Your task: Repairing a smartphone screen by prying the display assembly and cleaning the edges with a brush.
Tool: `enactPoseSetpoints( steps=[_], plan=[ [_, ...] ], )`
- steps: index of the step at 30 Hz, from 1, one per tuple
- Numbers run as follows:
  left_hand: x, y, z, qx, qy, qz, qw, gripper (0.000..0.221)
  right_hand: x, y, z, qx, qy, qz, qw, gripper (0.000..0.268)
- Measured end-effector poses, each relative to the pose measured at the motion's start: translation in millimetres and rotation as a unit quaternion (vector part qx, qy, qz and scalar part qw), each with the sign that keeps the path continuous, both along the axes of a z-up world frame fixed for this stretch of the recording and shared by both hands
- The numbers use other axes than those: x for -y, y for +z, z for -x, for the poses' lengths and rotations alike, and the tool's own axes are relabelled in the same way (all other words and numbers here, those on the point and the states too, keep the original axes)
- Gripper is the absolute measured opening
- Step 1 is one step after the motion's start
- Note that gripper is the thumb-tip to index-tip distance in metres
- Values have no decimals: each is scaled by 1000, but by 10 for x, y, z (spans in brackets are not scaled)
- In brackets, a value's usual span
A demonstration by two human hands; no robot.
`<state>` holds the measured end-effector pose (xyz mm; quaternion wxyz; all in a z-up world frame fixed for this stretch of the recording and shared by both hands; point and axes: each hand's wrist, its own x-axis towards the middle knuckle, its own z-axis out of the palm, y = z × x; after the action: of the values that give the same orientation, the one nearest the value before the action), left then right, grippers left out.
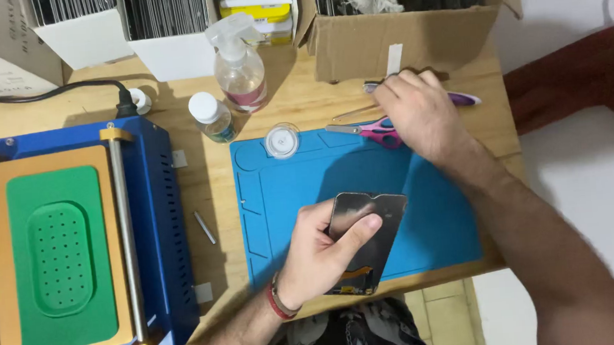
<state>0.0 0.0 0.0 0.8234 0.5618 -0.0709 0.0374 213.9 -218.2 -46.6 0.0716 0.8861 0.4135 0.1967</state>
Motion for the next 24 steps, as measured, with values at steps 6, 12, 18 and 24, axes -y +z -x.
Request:
enactPoseSetpoints(
  steps=[6,12,18,24],
  plan=[
    [-24,192,-193,10,-32,10,999,9,170,290,207,12,77,-99,992,21],
    [-6,-311,-166,-43,-64,13,997,5,-10,346,635,-507,88,-605,607,25],
    [-91,-394,-253,-60,-77,-39,994,8,90,33,783,-649,84,-626,424,57],
    [-34,-340,-398,-93,-99,-72,988,7,74,242,860,-624,-11,-555,549,17]
  ],
)
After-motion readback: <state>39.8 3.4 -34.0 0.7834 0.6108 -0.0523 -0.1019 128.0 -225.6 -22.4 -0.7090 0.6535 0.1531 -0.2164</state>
